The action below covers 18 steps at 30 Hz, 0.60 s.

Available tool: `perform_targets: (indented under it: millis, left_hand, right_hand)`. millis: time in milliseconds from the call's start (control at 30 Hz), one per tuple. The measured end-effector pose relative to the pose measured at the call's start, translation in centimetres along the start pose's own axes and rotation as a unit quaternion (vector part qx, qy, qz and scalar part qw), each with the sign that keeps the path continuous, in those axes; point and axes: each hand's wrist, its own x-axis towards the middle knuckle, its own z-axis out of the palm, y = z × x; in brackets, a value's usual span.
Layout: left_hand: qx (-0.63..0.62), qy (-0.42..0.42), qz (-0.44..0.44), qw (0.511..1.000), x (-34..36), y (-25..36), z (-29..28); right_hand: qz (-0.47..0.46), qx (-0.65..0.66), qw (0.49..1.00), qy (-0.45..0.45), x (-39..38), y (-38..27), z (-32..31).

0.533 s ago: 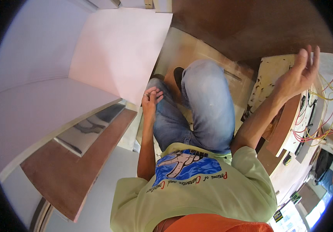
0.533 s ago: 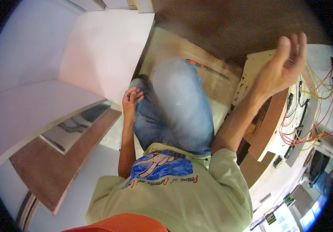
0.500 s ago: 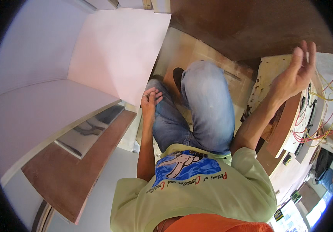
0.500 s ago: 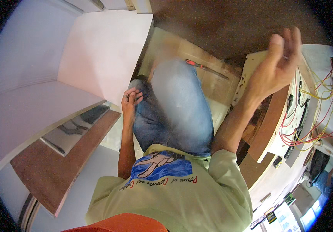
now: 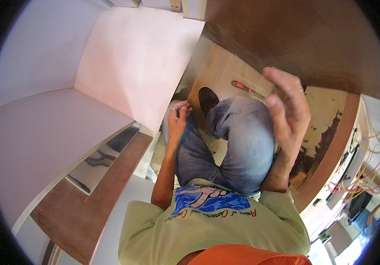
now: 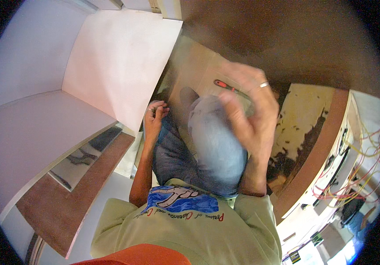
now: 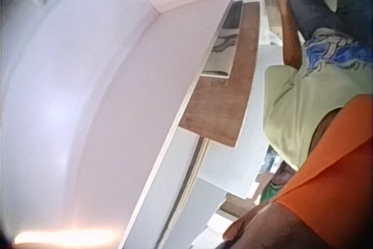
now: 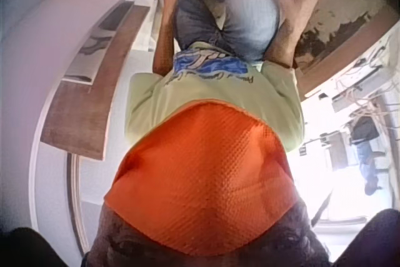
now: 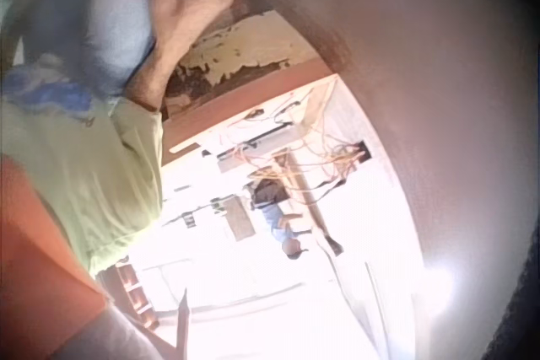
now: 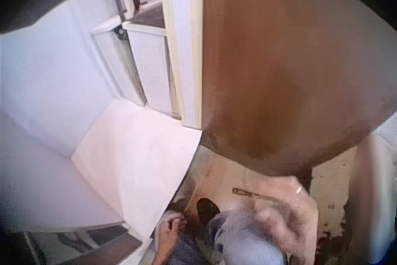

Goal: The person measures and marks a curved wall section, then cuts a sheet of material on a workbench using a utility knife and straightedge. The person fits the cut panel onto the curved wall and adjusts its position.

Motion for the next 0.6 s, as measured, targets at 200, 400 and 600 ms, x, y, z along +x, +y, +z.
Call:
perform_targets:
  millis: [200,400,600]
  left_hand:
    - [-0.004,-0.011,0.028,1.0,3.8,0.6,4.3]
    - [-0.229,-0.034,-0.055,0.971,12.1,-0.1,10.6]
    - [-0.44,0.022,-0.146,0.886,20.0,-0.3,15.3]
  right_hand:
    - [0.225,0.05,0.972,0.038,0.3,8.0,1.9]
    - [0.299,0.026,0.939,-0.166,1.0,12.3,2.7]
    - [0.338,0.043,0.923,-0.181,1.9,14.4,2.5]
